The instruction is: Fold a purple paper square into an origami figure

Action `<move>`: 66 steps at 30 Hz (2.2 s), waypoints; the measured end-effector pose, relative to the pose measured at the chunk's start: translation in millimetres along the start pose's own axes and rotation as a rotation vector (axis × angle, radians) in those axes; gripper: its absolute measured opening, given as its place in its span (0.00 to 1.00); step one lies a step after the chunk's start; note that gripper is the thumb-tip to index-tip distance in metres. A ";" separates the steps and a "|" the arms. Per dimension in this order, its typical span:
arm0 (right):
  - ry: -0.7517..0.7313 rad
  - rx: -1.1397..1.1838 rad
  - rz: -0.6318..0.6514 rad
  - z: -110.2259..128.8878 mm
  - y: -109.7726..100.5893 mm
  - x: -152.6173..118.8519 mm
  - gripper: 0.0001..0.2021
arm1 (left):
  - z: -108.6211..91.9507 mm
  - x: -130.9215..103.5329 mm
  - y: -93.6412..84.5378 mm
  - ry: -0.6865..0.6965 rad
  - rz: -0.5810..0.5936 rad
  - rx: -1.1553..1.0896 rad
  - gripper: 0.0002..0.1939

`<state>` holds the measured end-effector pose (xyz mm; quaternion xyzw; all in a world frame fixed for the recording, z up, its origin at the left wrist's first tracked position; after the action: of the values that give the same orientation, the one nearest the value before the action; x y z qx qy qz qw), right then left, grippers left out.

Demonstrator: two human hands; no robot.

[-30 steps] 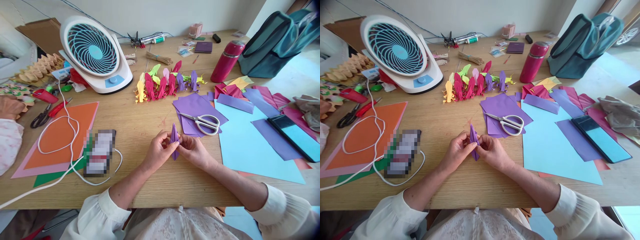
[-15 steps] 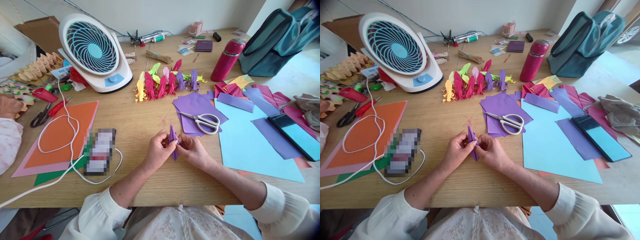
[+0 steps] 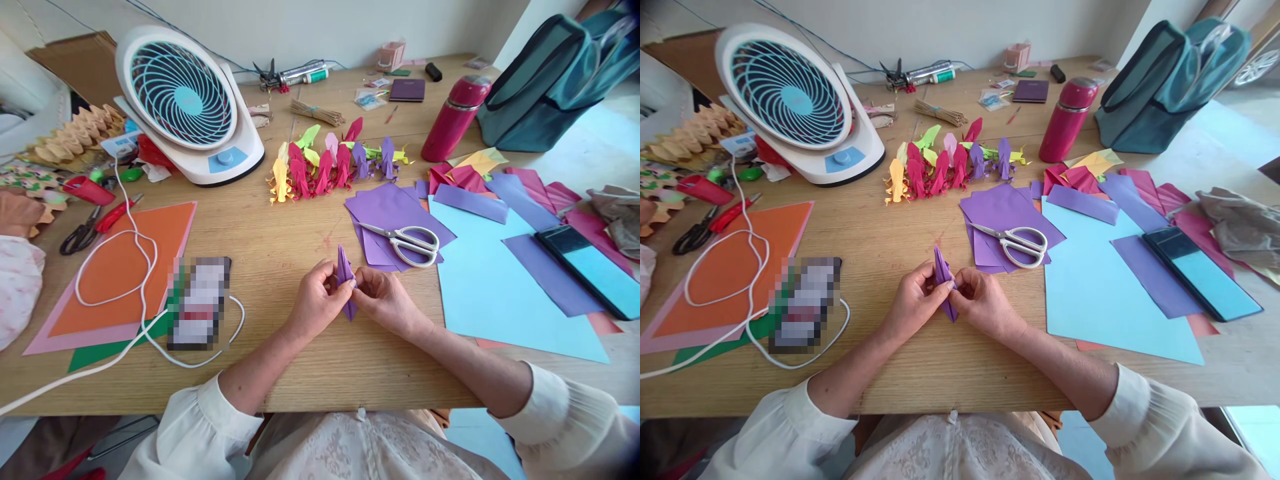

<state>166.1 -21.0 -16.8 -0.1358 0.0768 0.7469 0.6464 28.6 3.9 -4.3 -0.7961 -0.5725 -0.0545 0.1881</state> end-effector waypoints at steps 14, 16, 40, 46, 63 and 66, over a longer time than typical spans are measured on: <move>0.016 0.013 0.004 -1.2 -2.1 1.1 0.13 | 1.7 2.1 -2.5 -0.093 0.053 -0.155 0.10; 0.032 0.051 0.020 -0.7 -3.4 1.8 0.15 | 1.0 3.3 -5.0 -0.138 0.059 -0.238 0.14; 0.022 0.006 0.092 5.9 -6.5 3.7 0.17 | 5.0 9.8 -13.7 -0.132 -0.045 -0.266 0.16; 0.070 -0.067 0.110 14.2 -8.8 1.9 0.21 | 4.5 8.0 -6.9 -0.055 -0.209 -0.349 0.14; 0.024 -0.163 0.075 -3.6 -8.4 8.2 0.16 | 2.9 -1.5 4.1 -0.018 -0.197 -0.189 0.12; 0.029 -0.178 0.064 -1.6 -7.6 6.7 0.15 | 3.7 -2.0 4.8 -0.014 -0.196 -0.192 0.12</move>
<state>173.0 -13.9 -19.9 -0.2009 0.0237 0.7691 0.6063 31.9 2.1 -9.5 -0.7511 -0.6409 -0.1218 0.1010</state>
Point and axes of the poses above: each hand's wrist, its own x-axis towards the middle knuckle, its own y-axis out of the palm, z = x × y, the point moved 3 cm from there along x, towards the middle knuckle, and after that the axes turned 14 degrees about y, right-handed, at the moved point
